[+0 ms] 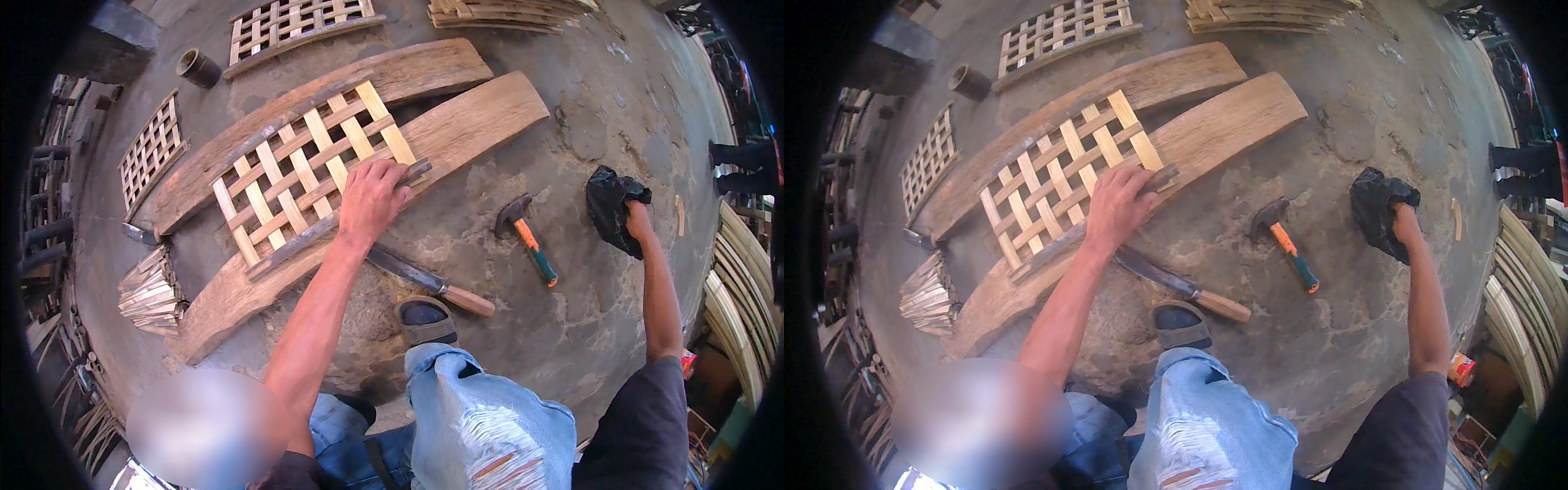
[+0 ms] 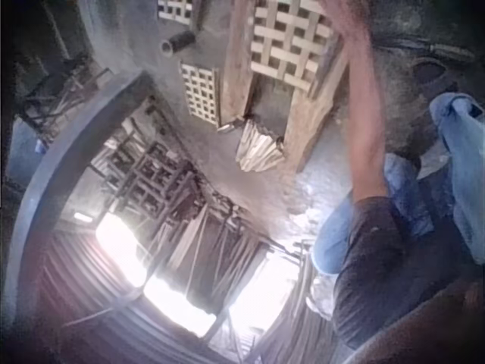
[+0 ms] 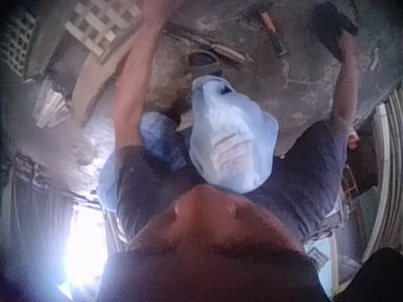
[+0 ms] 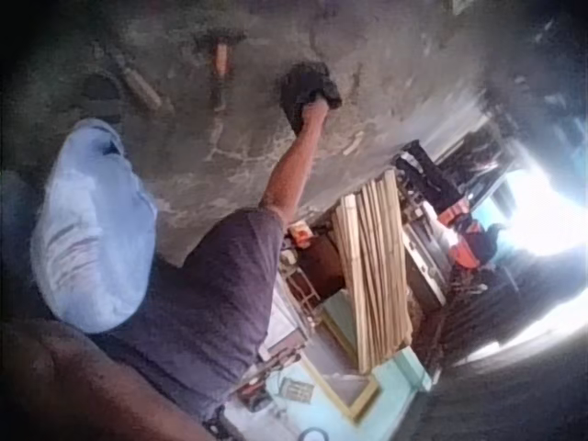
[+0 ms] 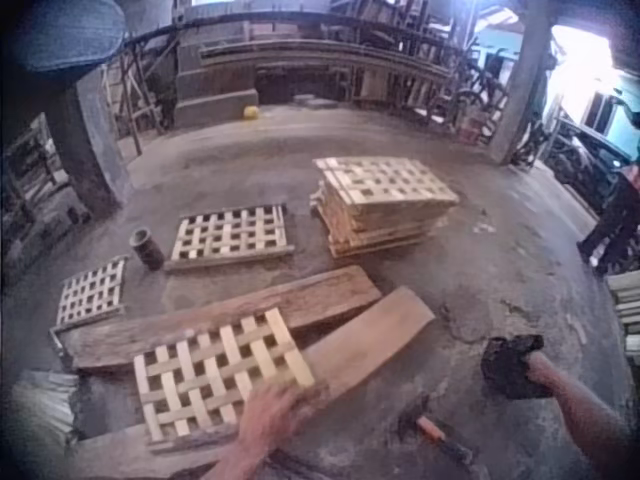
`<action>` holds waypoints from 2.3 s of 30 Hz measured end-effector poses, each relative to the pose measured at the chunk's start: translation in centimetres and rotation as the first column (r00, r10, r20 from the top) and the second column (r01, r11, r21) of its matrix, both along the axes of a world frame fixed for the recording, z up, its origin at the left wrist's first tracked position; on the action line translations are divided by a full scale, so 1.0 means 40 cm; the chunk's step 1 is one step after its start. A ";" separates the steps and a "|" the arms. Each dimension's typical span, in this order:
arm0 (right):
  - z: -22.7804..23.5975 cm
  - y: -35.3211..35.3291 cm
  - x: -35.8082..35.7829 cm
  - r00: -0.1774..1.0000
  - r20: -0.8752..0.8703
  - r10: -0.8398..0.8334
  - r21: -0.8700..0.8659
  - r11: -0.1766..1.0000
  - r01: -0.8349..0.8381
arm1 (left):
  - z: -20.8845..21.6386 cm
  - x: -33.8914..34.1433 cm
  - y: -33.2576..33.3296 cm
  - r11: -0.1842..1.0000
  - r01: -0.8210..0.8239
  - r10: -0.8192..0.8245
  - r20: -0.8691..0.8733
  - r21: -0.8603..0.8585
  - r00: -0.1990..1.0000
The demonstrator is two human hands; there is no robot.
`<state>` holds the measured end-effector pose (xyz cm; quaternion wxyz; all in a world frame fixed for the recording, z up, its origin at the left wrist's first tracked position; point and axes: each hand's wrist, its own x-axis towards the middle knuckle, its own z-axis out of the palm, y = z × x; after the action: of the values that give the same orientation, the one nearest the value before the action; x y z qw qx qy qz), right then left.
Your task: The person sits on the floor and assembles a wooden lattice panel. They place thin wooden strips into a frame, use a hammer to secure the pieces, and adjust the alignment of the lattice.
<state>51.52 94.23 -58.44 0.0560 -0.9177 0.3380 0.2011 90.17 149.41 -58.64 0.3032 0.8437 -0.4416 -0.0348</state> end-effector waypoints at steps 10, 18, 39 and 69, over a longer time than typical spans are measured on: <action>-0.280 -0.094 -0.155 0.928 0.338 -0.159 -0.102 0.974 0.204 | -0.015 0.013 0.006 0.999 -0.022 0.019 -0.075 -0.039 0.997; -0.354 -0.168 -0.170 0.540 0.560 -0.628 0.373 0.773 0.513 | -0.044 0.010 0.000 0.994 -0.011 0.013 0.020 -0.104 1.000; -0.393 -0.189 -0.252 0.887 0.216 0.409 -0.506 0.824 -0.257 | -0.044 -0.013 0.030 0.994 -0.068 0.071 -0.030 0.085 0.997; 0.111 1.139 0.560 0.659 0.225 -0.717 0.972 0.208 -0.106 | 0.013 0.112 0.520 1.000 -0.029 0.028 -0.122 -0.005 0.992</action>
<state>73.92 139.77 -54.00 0.7422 -0.5999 0.2986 0.0061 94.63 170.22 -58.12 0.3329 0.8452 -0.4103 -0.0805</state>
